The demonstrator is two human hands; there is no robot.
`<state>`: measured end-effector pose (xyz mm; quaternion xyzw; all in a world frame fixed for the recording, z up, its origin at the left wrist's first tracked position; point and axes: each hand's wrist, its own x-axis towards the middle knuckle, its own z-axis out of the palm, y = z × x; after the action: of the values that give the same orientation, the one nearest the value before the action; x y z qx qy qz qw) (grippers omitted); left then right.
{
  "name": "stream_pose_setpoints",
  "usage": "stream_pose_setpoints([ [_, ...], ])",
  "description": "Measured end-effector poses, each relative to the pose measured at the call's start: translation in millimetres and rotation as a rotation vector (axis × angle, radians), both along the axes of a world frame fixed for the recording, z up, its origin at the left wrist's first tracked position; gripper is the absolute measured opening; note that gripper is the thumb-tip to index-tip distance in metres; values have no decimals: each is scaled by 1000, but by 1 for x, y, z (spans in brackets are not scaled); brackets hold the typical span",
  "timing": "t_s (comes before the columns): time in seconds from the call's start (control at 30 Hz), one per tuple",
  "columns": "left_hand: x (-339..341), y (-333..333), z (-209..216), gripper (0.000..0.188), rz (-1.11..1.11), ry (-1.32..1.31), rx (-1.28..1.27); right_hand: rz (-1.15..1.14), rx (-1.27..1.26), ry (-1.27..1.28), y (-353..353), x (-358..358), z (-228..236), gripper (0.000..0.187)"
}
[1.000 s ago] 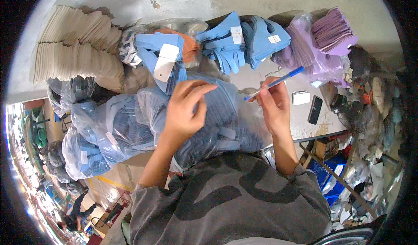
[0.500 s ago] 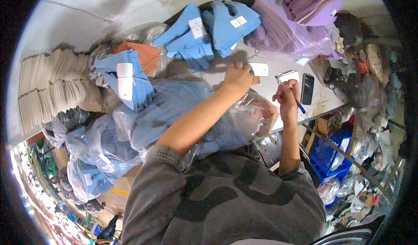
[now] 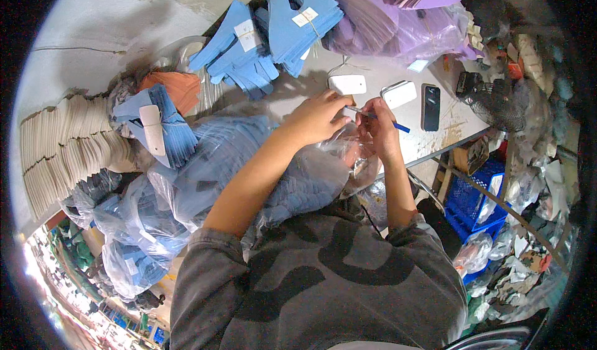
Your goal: The person picks up a plastic bag of blue gloves from a crate, places it on a table, and writes on a white tag attached to the bag using a pen. They then move the labeled bag aside and repeat the process with another bag.
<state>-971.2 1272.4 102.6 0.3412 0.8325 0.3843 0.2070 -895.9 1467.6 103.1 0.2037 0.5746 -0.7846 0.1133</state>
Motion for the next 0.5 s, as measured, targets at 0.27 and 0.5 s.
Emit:
stream_pose_setpoints([
  [0.27, -8, 8, -22, 21, -6, -21, 93, 23, -85, -47, 8, -6, -8, 36],
  [0.5, -6, 11, -20, 22, 107, -12, 159, -13, -212, 108, 11, -10, -10, 38],
])
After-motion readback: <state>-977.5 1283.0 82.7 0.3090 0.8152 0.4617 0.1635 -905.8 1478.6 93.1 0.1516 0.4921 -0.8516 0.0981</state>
